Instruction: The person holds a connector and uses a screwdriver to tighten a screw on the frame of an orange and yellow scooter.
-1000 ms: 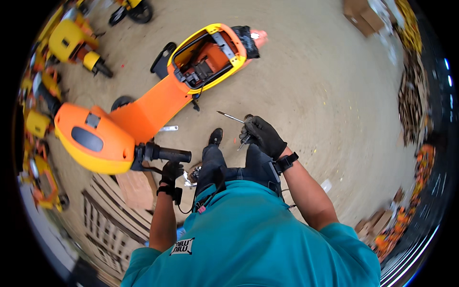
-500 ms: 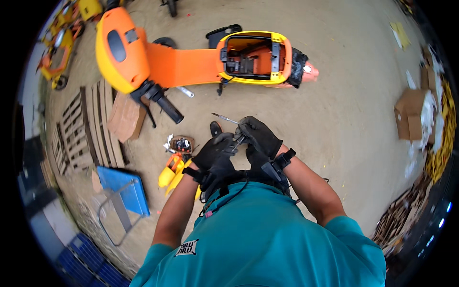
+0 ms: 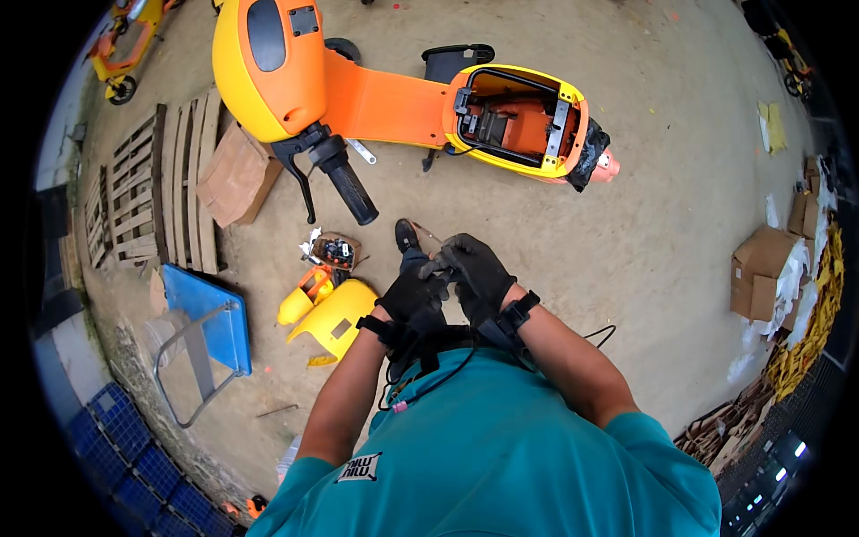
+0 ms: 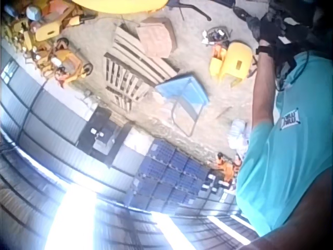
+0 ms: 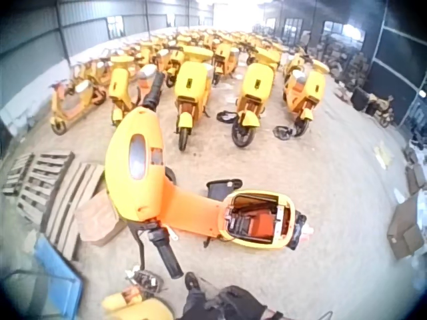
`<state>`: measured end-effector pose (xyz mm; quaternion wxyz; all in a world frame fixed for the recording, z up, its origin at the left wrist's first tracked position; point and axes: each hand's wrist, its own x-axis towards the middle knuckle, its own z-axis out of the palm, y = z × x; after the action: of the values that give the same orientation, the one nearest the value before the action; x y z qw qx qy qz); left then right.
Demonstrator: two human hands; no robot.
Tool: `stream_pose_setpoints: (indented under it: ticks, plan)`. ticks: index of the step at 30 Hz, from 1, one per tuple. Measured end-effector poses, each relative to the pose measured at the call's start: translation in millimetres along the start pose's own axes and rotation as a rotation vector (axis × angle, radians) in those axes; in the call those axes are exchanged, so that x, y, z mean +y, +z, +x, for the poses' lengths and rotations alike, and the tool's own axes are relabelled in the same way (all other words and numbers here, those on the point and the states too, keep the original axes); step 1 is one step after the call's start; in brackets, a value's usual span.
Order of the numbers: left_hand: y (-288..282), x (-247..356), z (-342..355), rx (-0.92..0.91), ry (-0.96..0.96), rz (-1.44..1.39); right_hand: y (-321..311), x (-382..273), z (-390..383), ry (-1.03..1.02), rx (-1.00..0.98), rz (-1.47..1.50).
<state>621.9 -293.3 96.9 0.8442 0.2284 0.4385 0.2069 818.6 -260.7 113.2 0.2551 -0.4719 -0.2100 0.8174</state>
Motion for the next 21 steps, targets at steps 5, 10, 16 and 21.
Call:
stream_pose_setpoints:
  ticks: [5,10,16,21]
  plan:
    - [-24.9,16.6,16.2,-0.085,-0.027,0.231,11.5,-13.3,16.4,-0.038,0.088,0.035]
    - [-51.3,39.4,17.5,-0.132,-0.13,0.284,-6.6,-8.7,39.0,-0.073,0.292,0.132]
    - [-97.6,21.2,36.5,-0.197,-0.096,0.052,-37.1,0.7,38.5,-0.033,0.329,0.086]
    - [-117.5,15.2,68.8,-0.252,-0.104,0.011,-47.2,9.0,49.0,-0.043,0.272,0.136]
